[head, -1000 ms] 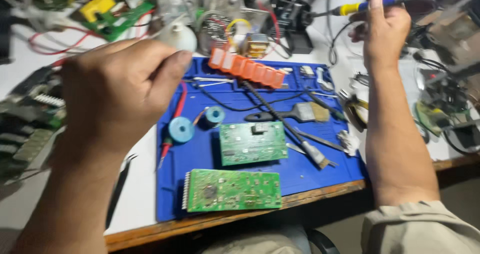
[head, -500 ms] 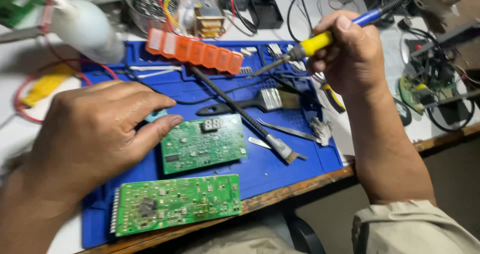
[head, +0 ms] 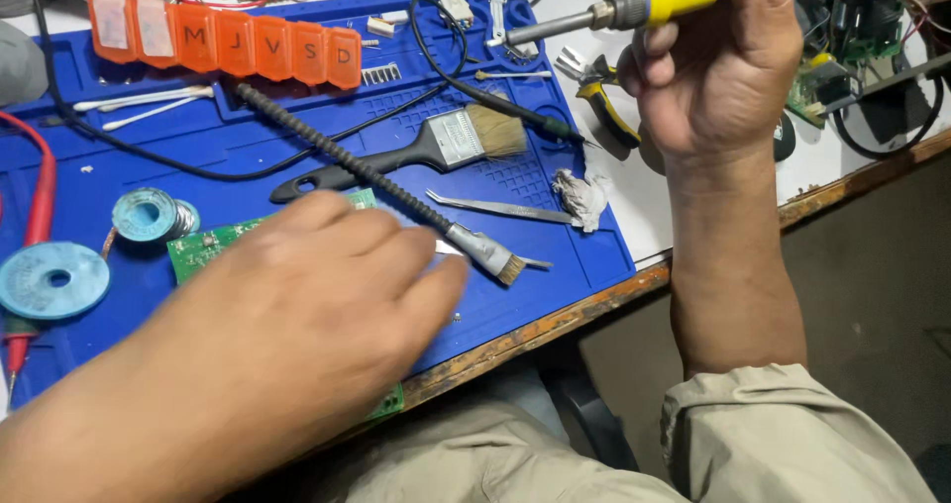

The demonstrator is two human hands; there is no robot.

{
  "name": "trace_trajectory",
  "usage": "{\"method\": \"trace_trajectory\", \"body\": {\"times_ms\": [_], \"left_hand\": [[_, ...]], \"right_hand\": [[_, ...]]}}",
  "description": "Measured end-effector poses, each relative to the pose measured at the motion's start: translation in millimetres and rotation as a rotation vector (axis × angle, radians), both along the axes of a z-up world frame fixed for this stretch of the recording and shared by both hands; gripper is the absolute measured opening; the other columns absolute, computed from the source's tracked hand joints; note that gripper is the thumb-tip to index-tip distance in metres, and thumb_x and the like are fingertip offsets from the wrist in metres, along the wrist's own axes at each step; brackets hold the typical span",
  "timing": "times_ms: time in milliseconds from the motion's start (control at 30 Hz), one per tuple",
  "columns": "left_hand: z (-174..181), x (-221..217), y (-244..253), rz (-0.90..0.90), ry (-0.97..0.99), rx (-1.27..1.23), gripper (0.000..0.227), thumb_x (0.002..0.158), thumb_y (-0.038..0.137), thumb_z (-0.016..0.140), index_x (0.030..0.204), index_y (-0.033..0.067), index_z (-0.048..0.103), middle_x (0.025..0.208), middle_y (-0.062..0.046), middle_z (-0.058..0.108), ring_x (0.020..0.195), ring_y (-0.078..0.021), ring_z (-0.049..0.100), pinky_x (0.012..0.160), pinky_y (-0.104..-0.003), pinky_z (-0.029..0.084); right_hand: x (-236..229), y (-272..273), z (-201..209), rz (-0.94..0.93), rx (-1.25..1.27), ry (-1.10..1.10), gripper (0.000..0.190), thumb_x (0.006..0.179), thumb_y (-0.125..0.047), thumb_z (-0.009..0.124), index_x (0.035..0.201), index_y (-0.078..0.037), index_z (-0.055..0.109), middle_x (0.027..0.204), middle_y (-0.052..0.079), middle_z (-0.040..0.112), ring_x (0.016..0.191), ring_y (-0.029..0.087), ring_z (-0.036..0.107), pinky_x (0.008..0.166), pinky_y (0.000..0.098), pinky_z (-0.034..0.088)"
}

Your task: The person cleans a green circuit board with a brush, then uses a soldering iron to apply solder to specific points on the board. The person handles the board and tools while seated.

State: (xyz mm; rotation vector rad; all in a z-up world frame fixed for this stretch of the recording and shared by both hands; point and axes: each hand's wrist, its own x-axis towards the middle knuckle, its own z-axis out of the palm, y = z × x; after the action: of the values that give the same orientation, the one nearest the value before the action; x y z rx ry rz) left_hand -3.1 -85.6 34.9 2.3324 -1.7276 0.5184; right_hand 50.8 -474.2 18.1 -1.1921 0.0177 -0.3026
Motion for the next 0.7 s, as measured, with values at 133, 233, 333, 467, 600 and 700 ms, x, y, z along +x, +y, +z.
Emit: {"method": "trace_trajectory", "body": {"times_ms": [133,233,333,467,600,700], "left_hand": [[-34.2,20.9,-96.2,-0.071,-0.093,0.045,0.004,0.101,0.021,0.077,0.103,0.0224,0.08,0.091,0.001,0.078,0.082,-0.0312,0.076,0.071,-0.046,0.056],[-81.4,41.7,-174.3,-0.079,-0.126,0.034,0.014,0.104,0.024,0.073,0.11,0.0272,0.085,0.101,-0.002,0.079,0.087,-0.0322,0.077,0.07,-0.048,0.055],[-97.4,49.8,-225.0,-0.088,0.008,0.177,0.019,0.1,0.02,0.074,0.096,0.0296,0.09,0.103,-0.003,0.083,0.094,-0.0353,0.079,0.068,-0.049,0.058],[-86.1,44.1,-211.9,-0.065,-0.166,-0.051,0.018,0.096,0.022,0.08,0.084,0.0346,0.084,0.087,0.003,0.079,0.081,-0.0279,0.075,0.067,-0.046,0.055],[-26.1,17.8,-133.7,-0.011,0.203,-0.136,0.014,0.102,0.018,0.07,0.114,0.0206,0.077,0.099,-0.006,0.082,0.092,-0.0368,0.078,0.072,-0.056,0.057],[-9.2,15.1,-72.0,0.113,0.745,-0.24,0.033,0.107,0.023,0.066,0.137,0.0186,0.081,0.12,-0.005,0.088,0.114,-0.0302,0.083,0.091,-0.049,0.06]], "right_hand": [[0.8,-1.2,2.4,0.02,0.025,-0.01,0.048,0.093,-0.06,0.084,0.101,-0.013,0.083,0.078,0.007,0.069,0.055,0.016,0.057,0.055,0.0348,0.048],[0.2,4.0,4.2,-0.026,0.081,-0.025,0.04,0.101,-0.052,0.079,0.106,-0.013,0.084,0.076,0.01,0.068,0.055,0.018,0.057,0.054,0.0374,0.046],[-2.5,23.8,22.0,-0.078,0.078,0.004,0.041,0.099,-0.058,0.077,0.103,-0.017,0.077,0.069,0.007,0.064,0.05,0.015,0.058,0.045,0.0314,0.045],[-2.9,17.4,20.6,-0.051,0.121,0.003,0.04,0.105,-0.055,0.075,0.104,-0.015,0.077,0.071,0.01,0.067,0.05,0.016,0.059,0.046,0.0323,0.047],[-11.3,15.1,18.4,0.011,0.157,-0.029,0.033,0.109,-0.048,0.076,0.104,-0.015,0.076,0.08,0.015,0.071,0.056,0.015,0.061,0.048,0.028,0.046],[-22.1,14.7,13.5,0.146,0.157,-0.13,0.027,0.115,-0.038,0.075,0.111,-0.011,0.074,0.091,0.018,0.078,0.058,0.017,0.062,0.056,0.0321,0.057]]}}
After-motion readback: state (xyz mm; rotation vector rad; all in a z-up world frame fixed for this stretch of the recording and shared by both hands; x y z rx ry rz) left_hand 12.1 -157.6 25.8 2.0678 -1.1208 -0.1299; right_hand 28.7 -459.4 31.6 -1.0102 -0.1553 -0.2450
